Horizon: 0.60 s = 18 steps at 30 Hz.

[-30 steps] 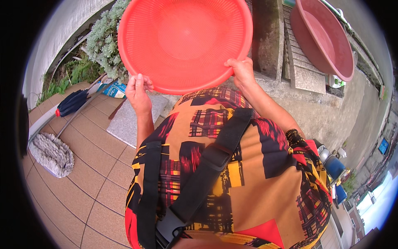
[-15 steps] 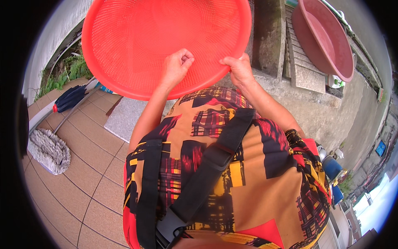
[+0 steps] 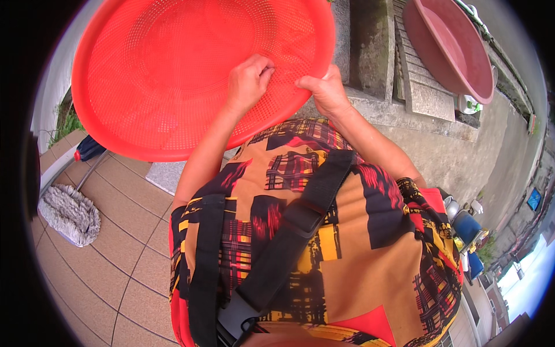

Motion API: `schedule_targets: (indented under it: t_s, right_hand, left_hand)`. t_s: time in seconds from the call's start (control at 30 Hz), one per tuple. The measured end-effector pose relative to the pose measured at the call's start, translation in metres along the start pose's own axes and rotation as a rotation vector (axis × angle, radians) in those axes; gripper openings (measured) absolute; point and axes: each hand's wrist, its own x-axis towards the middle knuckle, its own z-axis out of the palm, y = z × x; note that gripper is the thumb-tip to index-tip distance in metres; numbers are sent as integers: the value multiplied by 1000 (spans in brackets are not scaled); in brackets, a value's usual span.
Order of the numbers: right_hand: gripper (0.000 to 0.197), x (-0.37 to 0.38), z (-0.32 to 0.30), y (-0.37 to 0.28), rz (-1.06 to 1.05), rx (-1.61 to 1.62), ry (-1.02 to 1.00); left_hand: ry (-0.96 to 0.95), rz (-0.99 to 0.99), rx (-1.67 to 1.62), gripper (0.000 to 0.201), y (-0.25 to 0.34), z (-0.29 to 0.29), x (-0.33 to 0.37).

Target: The person cleans green leafy vegetables in a basin of water, picking through individual leaves and moving them into a separate red basket.

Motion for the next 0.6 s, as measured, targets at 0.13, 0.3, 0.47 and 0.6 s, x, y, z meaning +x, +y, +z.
schedule_targets:
  t_s: [0.13, 0.3, 0.47, 0.6]
  right_hand:
    - [33, 0, 3, -1, -9, 1, -10]
    - [31, -1, 4, -2, -19, -4, -13]
    - [29, 3, 0, -1, 9, -12, -37]
    - [28, 4, -1, 0, 12, -14, -36]
  left_hand:
    - [-9, 167, 191, 6, 0, -4, -2]
    - [-22, 272, 253, 6, 0, -5, -2]
    - [-64, 335, 236, 8, -1, -7, 6]
    - [-63, 308, 165, 10, 1, -7, 9]
